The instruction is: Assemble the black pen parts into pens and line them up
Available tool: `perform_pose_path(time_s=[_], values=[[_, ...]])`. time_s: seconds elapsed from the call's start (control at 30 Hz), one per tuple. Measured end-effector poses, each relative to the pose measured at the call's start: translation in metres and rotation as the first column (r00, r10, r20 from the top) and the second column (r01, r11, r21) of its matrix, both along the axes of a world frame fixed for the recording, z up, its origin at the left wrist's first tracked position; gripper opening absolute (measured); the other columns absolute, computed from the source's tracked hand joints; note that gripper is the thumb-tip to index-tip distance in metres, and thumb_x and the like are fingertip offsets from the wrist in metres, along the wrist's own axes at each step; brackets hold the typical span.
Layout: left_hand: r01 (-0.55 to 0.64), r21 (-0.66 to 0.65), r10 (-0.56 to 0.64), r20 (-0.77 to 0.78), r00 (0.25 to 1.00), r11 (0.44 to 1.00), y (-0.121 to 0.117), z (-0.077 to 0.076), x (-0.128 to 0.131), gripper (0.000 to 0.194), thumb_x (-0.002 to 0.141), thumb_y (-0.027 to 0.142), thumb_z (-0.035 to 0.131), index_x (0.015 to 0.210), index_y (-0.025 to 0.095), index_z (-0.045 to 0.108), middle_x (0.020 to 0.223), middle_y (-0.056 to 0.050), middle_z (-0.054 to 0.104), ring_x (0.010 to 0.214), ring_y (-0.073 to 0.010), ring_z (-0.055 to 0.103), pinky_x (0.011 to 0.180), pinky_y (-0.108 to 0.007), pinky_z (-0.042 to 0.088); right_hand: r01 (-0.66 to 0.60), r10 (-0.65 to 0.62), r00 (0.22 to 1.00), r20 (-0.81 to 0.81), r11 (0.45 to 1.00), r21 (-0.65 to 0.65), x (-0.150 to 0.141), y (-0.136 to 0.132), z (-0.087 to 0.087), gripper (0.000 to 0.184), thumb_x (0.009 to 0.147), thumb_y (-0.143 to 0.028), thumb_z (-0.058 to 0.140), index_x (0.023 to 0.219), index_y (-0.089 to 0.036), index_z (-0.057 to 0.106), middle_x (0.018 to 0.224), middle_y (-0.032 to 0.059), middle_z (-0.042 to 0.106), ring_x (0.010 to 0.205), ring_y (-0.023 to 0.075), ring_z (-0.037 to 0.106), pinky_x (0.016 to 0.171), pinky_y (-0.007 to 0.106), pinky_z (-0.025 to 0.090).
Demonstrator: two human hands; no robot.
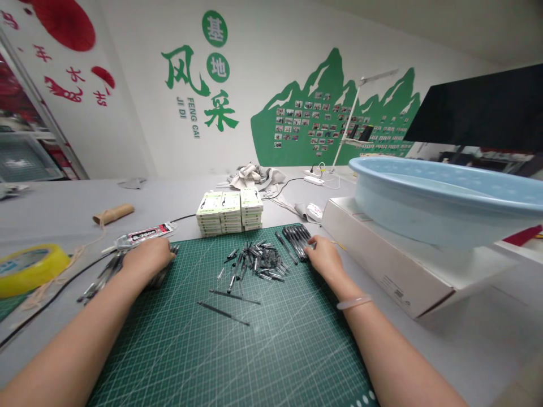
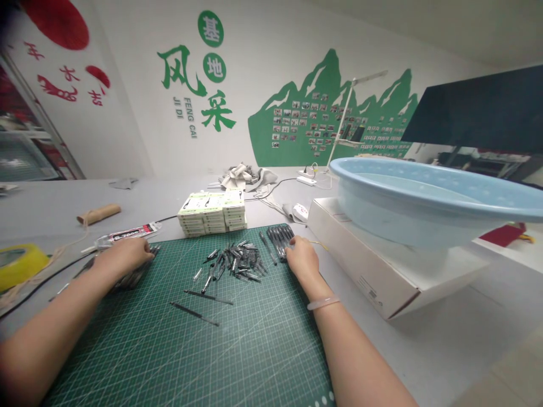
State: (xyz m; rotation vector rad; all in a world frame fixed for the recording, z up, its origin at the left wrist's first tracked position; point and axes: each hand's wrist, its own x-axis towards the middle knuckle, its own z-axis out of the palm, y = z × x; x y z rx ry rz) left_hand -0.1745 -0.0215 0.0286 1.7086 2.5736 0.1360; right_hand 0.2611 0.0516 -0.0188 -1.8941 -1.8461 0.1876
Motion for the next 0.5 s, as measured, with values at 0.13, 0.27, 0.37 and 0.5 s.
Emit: perform_pose_path(time_s=[0.13, 0.27, 0.37, 0.5], values=[[-0.036, -0.007, 0.036, -0.009, 0.999, 0.999, -0.003, -0.004, 0.01, 0.02, 0.067, 0.032, 0.063, 0.075, 0.015, 0.07, 0.105, -0.026, 0.071, 0.099, -0.0458, 0.064, 0.072, -0.047, 0.05, 0.007, -0.007, 1.0, -0.011, 0.999, 0.035, -0.002, -0.003, 0.004, 0.023, 0.083, -0.029, 0.056, 0.101, -0.018, 0.066, 0.103, 0.0099, 0.066, 0.089, 0.0219, 0.061, 0.071, 0.028, 0.038], [-0.061, 0.003, 0.06, 0.012, 0.998, 0.998, -0.006, -0.005, 0.021, 0.016, 0.065, 0.028, 0.063, 0.072, 0.015, 0.069, 0.107, -0.028, 0.07, 0.1, -0.0473, 0.063, 0.072, -0.049, 0.049, -0.007, 0.011, 0.999, -0.042, 0.994, 0.108, -0.007, -0.01, 0.011, 0.021, 0.085, -0.027, 0.055, 0.1, -0.017, 0.066, 0.101, 0.0096, 0.066, 0.086, 0.0211, 0.06, 0.072, 0.029, 0.039], [-0.072, 0.03, 0.071, 0.051, 0.996, 0.997, -0.007, -0.004, 0.025, 0.009, 0.063, 0.025, 0.063, 0.064, 0.016, 0.064, 0.102, -0.029, 0.07, 0.097, -0.0483, 0.063, 0.072, -0.05, 0.048, -0.043, 0.062, 0.994, -0.09, 0.98, 0.194, -0.013, -0.016, 0.018, 0.02, 0.085, -0.024, 0.053, 0.1, -0.017, 0.065, 0.101, 0.0095, 0.065, 0.086, 0.0206, 0.059, 0.076, 0.03, 0.04], [-0.064, 0.135, 0.036, 0.202, 0.979, 0.989, -0.006, 0.01, 0.039, 0.017, 0.061, 0.03, 0.065, 0.053, 0.018, 0.057, 0.08, -0.023, 0.069, 0.089, -0.0453, 0.062, 0.068, -0.044, 0.044, -0.203, 0.267, 0.943, -0.199, 0.935, 0.293, -0.029, -0.029, 0.025, 0.015, 0.085, -0.02, 0.054, 0.095, -0.017, 0.066, 0.094, 0.0074, 0.065, 0.085, 0.0196, 0.059, 0.08, 0.032, 0.043]])
